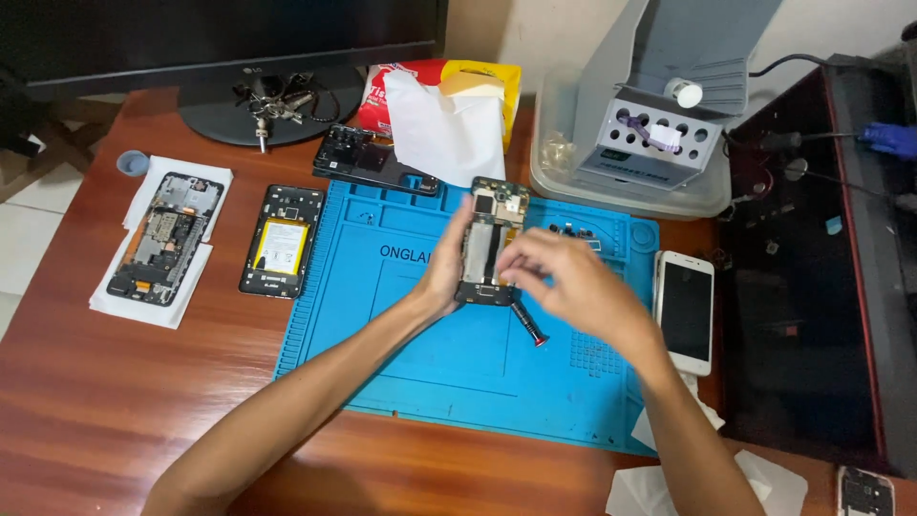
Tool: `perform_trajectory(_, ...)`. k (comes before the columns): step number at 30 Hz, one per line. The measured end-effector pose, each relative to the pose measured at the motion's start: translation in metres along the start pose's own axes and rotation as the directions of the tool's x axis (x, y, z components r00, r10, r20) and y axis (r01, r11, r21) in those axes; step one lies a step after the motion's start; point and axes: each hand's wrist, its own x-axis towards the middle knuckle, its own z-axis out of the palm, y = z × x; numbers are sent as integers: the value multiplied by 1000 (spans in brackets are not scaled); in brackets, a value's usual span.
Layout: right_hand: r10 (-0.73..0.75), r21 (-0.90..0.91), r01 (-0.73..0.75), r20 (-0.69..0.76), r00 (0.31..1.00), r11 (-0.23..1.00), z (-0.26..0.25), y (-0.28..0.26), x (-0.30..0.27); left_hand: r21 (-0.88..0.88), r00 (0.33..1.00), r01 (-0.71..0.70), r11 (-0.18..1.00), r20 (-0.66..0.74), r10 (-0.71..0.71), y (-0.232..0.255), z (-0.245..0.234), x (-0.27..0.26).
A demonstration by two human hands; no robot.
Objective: The person handles disassembled smartphone components on a blue mat, including a motherboard and battery. They use a white tissue to wipe the components and a screwdriver to manipulate parts of the phone chassis.
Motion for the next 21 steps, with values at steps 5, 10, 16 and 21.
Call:
perform_trajectory(5, -82, -96, 89, 77, 994, 991, 14, -15, 1, 48, 990, -111, 993, -88, 115, -4, -12, -5)
perform_trajectory(10, -149, -221, 161, 69, 986, 962, 41, -8, 9, 300, 967, -104, 948, -191, 167, 19, -8, -14)
perform_trajectory(16, -186, -276, 184, 19, 982, 943, 63, 18, 11, 125, 993, -33, 992, -109, 47, 27, -1, -14)
perform_trajectory(21, -149, -225, 150, 22, 989, 963, 60, 12, 12, 85, 973, -46, 995, -221, 63, 42, 35, -27)
